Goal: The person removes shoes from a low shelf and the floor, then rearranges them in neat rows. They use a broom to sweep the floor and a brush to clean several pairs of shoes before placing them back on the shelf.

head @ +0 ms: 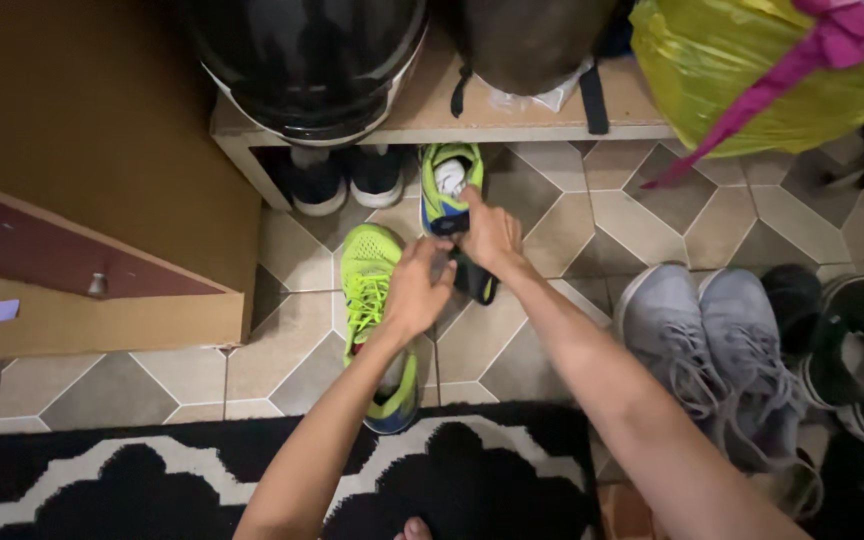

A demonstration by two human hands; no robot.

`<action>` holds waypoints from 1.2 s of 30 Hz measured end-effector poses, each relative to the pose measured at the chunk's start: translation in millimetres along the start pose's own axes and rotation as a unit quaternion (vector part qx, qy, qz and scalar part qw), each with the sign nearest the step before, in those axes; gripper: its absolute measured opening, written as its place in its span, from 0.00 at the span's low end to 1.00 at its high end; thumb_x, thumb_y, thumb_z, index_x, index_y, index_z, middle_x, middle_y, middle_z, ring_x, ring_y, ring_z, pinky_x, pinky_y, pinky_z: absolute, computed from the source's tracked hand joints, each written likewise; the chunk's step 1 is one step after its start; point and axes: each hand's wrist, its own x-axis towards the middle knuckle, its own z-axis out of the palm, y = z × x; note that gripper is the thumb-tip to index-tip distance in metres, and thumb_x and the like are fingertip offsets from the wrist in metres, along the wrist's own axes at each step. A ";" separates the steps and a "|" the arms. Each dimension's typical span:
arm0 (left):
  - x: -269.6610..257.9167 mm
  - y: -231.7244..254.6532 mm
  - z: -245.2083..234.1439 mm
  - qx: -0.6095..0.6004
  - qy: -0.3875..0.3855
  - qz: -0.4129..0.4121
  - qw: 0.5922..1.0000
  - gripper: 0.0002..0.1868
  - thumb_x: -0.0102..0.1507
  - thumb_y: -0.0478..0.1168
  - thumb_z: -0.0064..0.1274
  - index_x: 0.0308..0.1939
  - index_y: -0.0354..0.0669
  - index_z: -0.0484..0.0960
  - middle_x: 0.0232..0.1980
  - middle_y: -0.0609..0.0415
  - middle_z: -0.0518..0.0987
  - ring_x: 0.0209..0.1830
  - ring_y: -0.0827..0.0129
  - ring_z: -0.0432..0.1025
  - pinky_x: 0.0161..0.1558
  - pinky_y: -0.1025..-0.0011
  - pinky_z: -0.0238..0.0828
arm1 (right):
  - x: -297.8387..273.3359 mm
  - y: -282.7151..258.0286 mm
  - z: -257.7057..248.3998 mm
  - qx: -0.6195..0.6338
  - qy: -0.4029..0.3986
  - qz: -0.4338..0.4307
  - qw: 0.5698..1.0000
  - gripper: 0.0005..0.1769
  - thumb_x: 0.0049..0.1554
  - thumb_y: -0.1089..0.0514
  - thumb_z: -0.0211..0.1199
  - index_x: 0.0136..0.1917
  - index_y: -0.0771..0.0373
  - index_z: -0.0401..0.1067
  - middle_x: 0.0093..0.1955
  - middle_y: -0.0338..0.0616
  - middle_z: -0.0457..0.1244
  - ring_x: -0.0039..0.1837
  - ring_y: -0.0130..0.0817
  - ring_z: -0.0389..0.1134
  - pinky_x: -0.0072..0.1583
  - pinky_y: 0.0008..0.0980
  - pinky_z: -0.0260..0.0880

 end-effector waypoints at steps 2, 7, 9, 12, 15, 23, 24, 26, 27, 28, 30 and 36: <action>-4.2 -4.4 -6.1 -0.010 -0.052 -0.098 0.994 0.17 0.61 0.36 0.56 0.54 0.41 0.79 0.51 0.40 0.78 0.45 0.45 0.76 0.52 0.56 0.73 | 12.7 -2.8 2.0 0.000 -0.002 -0.003 1.000 0.38 0.47 0.51 0.76 0.66 0.49 0.61 0.45 0.60 0.70 0.52 0.64 0.71 0.54 0.58 0.69; -4.7 -16.5 -14.8 -0.013 -0.032 -0.057 0.998 0.14 0.61 0.35 0.54 0.51 0.41 0.81 0.56 0.40 0.79 0.55 0.43 0.75 0.57 0.56 0.71 | 42.0 -5.0 5.8 0.004 0.037 -0.021 0.999 0.41 0.45 0.48 0.79 0.68 0.49 0.63 0.48 0.57 0.70 0.54 0.61 0.72 0.54 0.57 0.70; -3.9 -18.8 -18.4 -0.014 -0.042 -0.056 0.997 0.15 0.59 0.34 0.54 0.51 0.41 0.81 0.57 0.39 0.79 0.56 0.43 0.75 0.58 0.55 0.71 | 51.2 -5.1 7.1 0.008 0.047 -0.018 0.999 0.41 0.44 0.48 0.80 0.67 0.48 0.63 0.50 0.56 0.70 0.55 0.61 0.71 0.54 0.57 0.70; -5.8 -19.7 -22.7 0.005 -0.049 -0.079 0.996 0.15 0.60 0.35 0.55 0.52 0.41 0.80 0.57 0.38 0.78 0.56 0.41 0.74 0.58 0.55 0.70 | 63.4 -2.5 10.0 -0.004 0.037 -0.006 0.999 0.41 0.45 0.48 0.80 0.67 0.48 0.64 0.52 0.57 0.70 0.56 0.60 0.71 0.55 0.56 0.70; -9.9 -20.0 -26.9 0.006 -0.057 -0.112 0.992 0.16 0.60 0.36 0.55 0.52 0.42 0.81 0.57 0.37 0.77 0.55 0.40 0.74 0.58 0.54 0.69 | 73.3 4.2 13.7 0.007 0.042 -0.002 0.999 0.45 0.44 0.48 0.80 0.70 0.46 0.61 0.52 0.59 0.69 0.56 0.62 0.70 0.55 0.57 0.69; -17.3 -32.4 -27.6 -0.126 0.001 -0.240 0.963 0.15 0.63 0.43 0.51 0.51 0.44 0.83 0.50 0.48 0.85 0.50 0.66 0.79 0.50 0.71 0.74 | 28.9 -0.4 25.1 0.176 0.184 -0.025 0.967 0.30 0.52 0.50 0.77 0.62 0.63 0.71 0.54 0.58 0.72 0.58 0.52 0.75 0.58 0.43 0.74; -18.2 -34.3 -28.0 -0.146 0.015 -0.272 0.951 0.16 0.64 0.45 0.50 0.51 0.44 0.83 0.47 0.50 0.86 0.47 0.69 0.80 0.51 0.74 0.73 | 13.4 -6.7 23.9 0.184 0.165 0.004 0.969 0.25 0.55 0.48 0.77 0.61 0.61 0.76 0.53 0.56 0.73 0.58 0.48 0.76 0.58 0.40 0.75; -19.0 -36.3 -29.9 -0.332 0.017 -0.357 0.873 0.22 0.67 0.54 0.47 0.55 0.43 0.77 0.45 0.55 0.77 0.44 0.70 0.72 0.46 0.71 0.72 | -23.4 -21.8 18.5 0.348 0.066 -0.008 0.935 0.26 0.55 0.50 0.75 0.61 0.66 0.77 0.54 0.50 0.73 0.56 0.43 0.76 0.57 0.37 0.73; -18.6 -34.9 -28.7 -0.420 0.020 -0.392 0.818 0.25 0.69 0.59 0.45 0.57 0.42 0.73 0.43 0.58 0.73 0.42 0.71 0.69 0.43 0.69 0.71 | -40.5 -29.5 13.8 0.425 0.015 -0.014 0.905 0.27 0.55 0.50 0.75 0.62 0.68 0.77 0.54 0.48 0.73 0.54 0.40 0.76 0.56 0.36 0.72; -18.0 -32.6 -28.1 -0.448 0.011 -0.384 0.807 0.28 0.68 0.62 0.43 0.58 0.44 0.74 0.43 0.60 0.74 0.40 0.72 0.67 0.41 0.70 0.67 | -55.6 -36.6 8.4 0.475 -0.023 -0.006 0.880 0.27 0.55 0.50 0.73 0.63 0.66 0.74 0.54 0.44 0.72 0.55 0.36 0.74 0.56 0.34 0.72; -17.5 -26.9 -29.5 -0.502 -0.007 -0.366 0.784 0.33 0.67 0.66 0.40 0.61 0.47 0.75 0.42 0.64 0.75 0.37 0.73 0.63 0.38 0.73 0.59 | -79.3 -48.3 -0.6 0.568 -0.100 0.015 0.817 0.29 0.55 0.51 0.70 0.65 0.63 0.69 0.55 0.37 0.70 0.55 0.28 0.71 0.55 0.32 0.72; -42.5 -8.5 -59.4 -0.277 0.056 -0.267 0.921 0.34 0.68 0.66 0.40 0.56 0.40 0.79 0.54 0.49 0.82 0.54 0.66 0.76 0.54 0.67 0.71 | -94.8 -40.1 -9.2 0.656 -0.148 0.134 0.728 0.28 0.56 0.45 0.66 0.64 0.61 0.68 0.55 0.39 0.70 0.54 0.30 0.73 0.54 0.33 0.77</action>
